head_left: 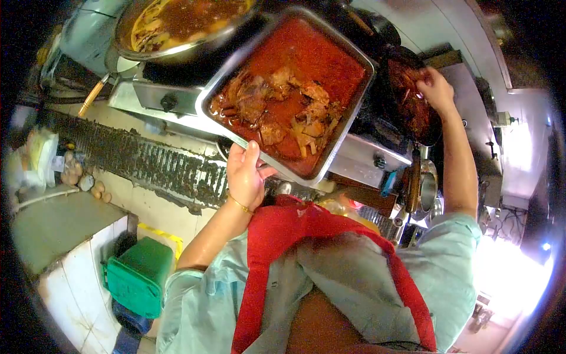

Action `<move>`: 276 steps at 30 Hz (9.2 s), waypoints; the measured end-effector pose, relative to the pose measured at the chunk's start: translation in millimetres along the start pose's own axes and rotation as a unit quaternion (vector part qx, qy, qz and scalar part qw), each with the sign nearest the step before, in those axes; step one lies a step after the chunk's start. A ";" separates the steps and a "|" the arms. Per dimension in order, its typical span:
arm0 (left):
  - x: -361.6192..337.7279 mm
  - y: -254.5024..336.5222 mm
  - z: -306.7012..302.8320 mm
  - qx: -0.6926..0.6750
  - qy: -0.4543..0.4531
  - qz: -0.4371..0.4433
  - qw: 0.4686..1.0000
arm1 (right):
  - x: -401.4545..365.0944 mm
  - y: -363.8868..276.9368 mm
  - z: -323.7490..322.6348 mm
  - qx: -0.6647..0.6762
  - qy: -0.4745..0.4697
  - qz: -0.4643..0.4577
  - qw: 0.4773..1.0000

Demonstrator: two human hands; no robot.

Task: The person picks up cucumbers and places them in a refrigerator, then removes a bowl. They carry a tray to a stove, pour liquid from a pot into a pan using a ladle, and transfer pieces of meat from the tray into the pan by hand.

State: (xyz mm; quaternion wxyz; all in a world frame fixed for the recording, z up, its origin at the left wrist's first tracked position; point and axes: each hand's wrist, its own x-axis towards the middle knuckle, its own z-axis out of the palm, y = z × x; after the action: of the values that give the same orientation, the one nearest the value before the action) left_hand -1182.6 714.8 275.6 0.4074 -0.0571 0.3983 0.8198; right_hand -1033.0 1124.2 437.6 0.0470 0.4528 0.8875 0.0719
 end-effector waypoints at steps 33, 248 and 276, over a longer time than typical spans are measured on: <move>0.8 -0.1 -5.6 -0.071 -0.055 -0.049 0.995 | -26.1 -325.3 47.8 0.215 -0.080 -0.455 0.860; 10.1 -4.9 10.5 -0.058 -0.062 -0.059 0.995 | -40.5 51.8 38.9 -0.148 0.191 -0.062 0.968; 11.7 -10.8 6.0 -0.063 -0.038 -0.072 0.995 | 9.5 -147.6 62.6 0.293 -0.160 -0.193 0.923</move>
State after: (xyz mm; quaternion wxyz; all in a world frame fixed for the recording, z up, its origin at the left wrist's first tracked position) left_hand -1181.3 730.0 268.1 0.4756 -0.0796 0.3250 0.8136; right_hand -1146.8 1051.8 350.7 0.0670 0.2715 0.9199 -0.2749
